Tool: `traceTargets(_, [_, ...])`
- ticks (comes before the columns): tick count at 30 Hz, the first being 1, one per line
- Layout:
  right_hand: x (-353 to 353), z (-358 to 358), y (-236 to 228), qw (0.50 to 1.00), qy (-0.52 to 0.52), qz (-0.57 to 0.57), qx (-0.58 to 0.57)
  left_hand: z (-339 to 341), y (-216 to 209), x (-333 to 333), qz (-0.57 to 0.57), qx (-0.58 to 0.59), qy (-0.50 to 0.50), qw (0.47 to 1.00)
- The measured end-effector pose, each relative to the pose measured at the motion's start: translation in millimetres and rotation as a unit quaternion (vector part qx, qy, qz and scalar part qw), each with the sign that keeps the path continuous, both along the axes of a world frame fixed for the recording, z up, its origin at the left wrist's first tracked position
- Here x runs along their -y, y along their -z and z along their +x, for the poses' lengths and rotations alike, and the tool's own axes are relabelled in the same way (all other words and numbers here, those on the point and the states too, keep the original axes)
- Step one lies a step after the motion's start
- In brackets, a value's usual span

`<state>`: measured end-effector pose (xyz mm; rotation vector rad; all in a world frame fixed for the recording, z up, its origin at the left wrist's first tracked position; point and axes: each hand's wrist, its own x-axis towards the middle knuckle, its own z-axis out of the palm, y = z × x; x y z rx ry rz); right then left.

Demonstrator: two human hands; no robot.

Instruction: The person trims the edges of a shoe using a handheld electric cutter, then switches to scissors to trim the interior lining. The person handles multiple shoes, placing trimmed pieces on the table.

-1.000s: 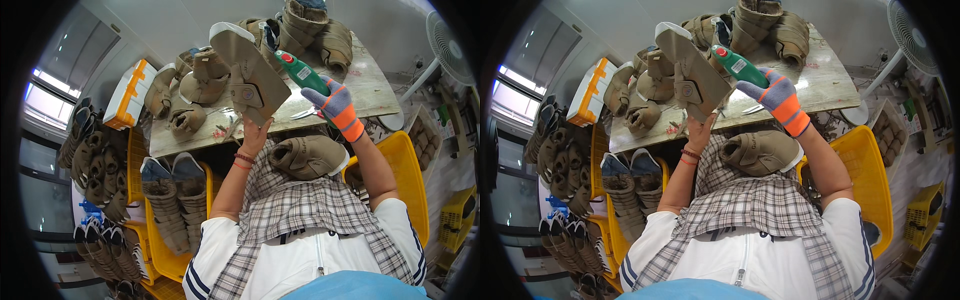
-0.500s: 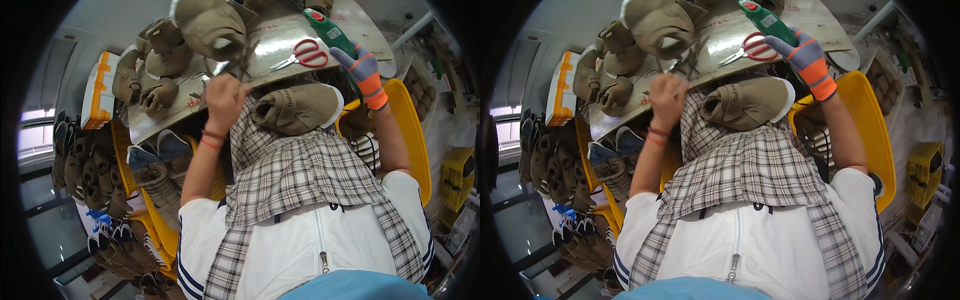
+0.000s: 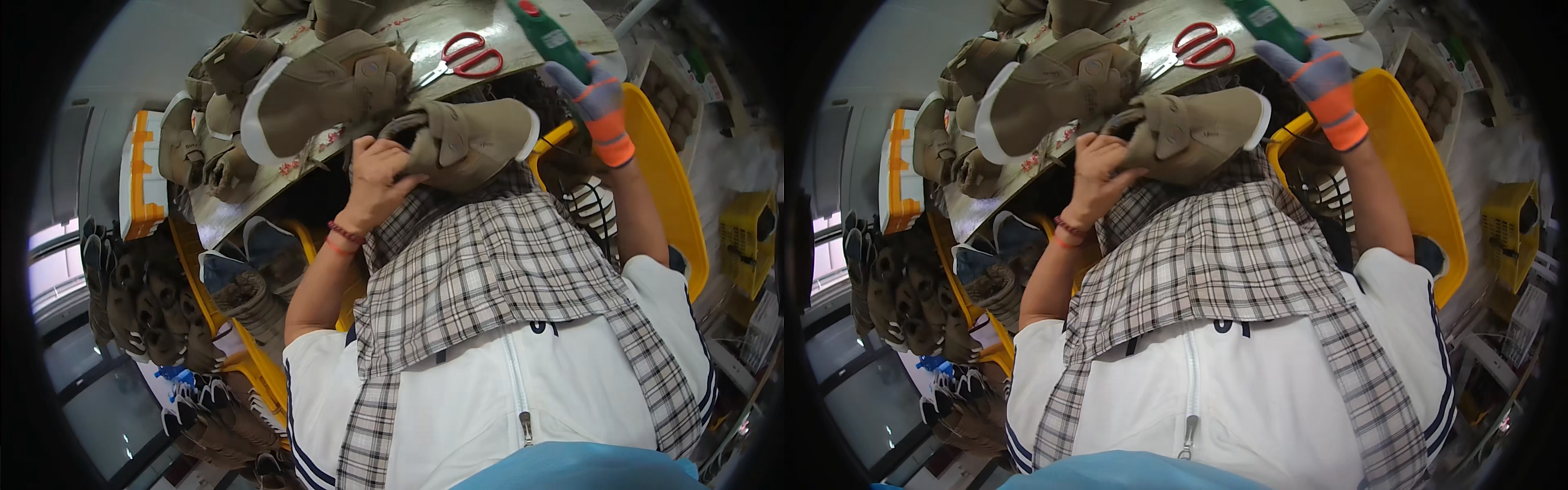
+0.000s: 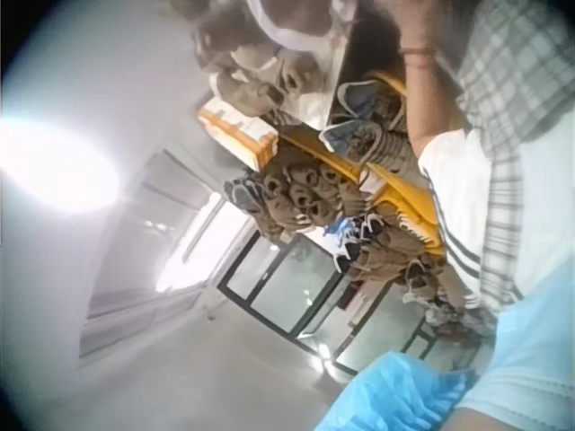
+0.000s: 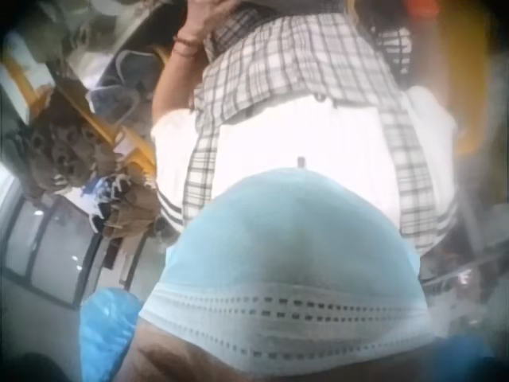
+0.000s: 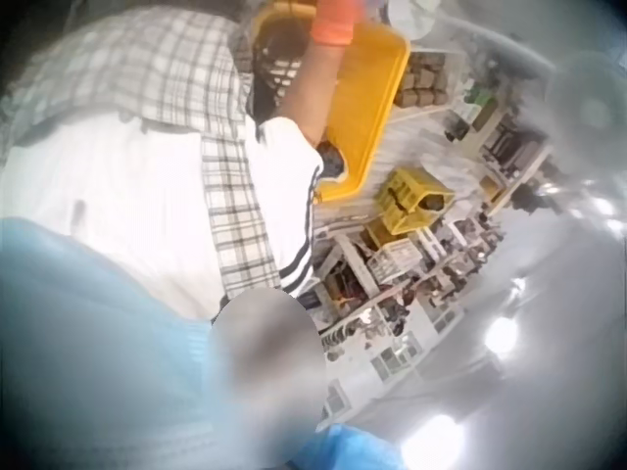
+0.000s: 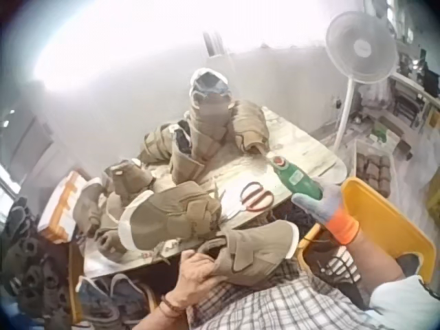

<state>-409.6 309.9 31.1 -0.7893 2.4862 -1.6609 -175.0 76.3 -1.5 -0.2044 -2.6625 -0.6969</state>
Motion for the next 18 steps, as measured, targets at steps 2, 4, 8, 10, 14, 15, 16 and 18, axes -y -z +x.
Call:
traceTargets(2, [-9.7, -4.6, -12.7, 1.0, 0.024, -0.012, -0.016, 14.5, -17.5, 13.0, 0.201, 0.049, -0.112, 0.972])
traceTargets(4, [-17.2, -9.2, -4.7, 0.998, 0.023, -0.048, -0.02, 13.6, -53.2, 17.3, 0.629, 0.021, -0.115, 0.769])
traceTargets(8, [-8.7, 20.3, -9.3, 0.99, 0.007, -0.014, -0.138, 13.4, -59.5, 55.7, 0.78, -0.06, -0.11, 0.613])
traceTargets(10, [-1.4, 34.2, -10.4, 0.985, -0.075, -0.016, -0.157, 10.2, -59.2, 64.6, 0.847, -0.073, -0.135, 0.509])
traceTargets(14, [12.1, 38.2, -16.8, 0.92, -0.123, 0.072, -0.365, 9.5, -60.1, 94.4, 0.902, -0.06, -0.085, 0.419])
traceTargets(15, [11.6, 36.4, -17.2, 0.914, -0.124, 0.074, -0.378, 5.5, -68.3, 92.9, 0.901, -0.06, -0.136, 0.407])
traceTargets(16, [11.3, 34.5, -15.7, 0.908, -0.125, 0.075, -0.392, 6.1, -65.4, 100.7, 0.905, -0.041, -0.1, 0.411])
traceTargets(18, [12.0, 30.0, -14.0, 0.897, -0.119, 0.075, -0.42, 8.2, -59.8, 118.3, 0.908, 0.0, -0.026, 0.417])
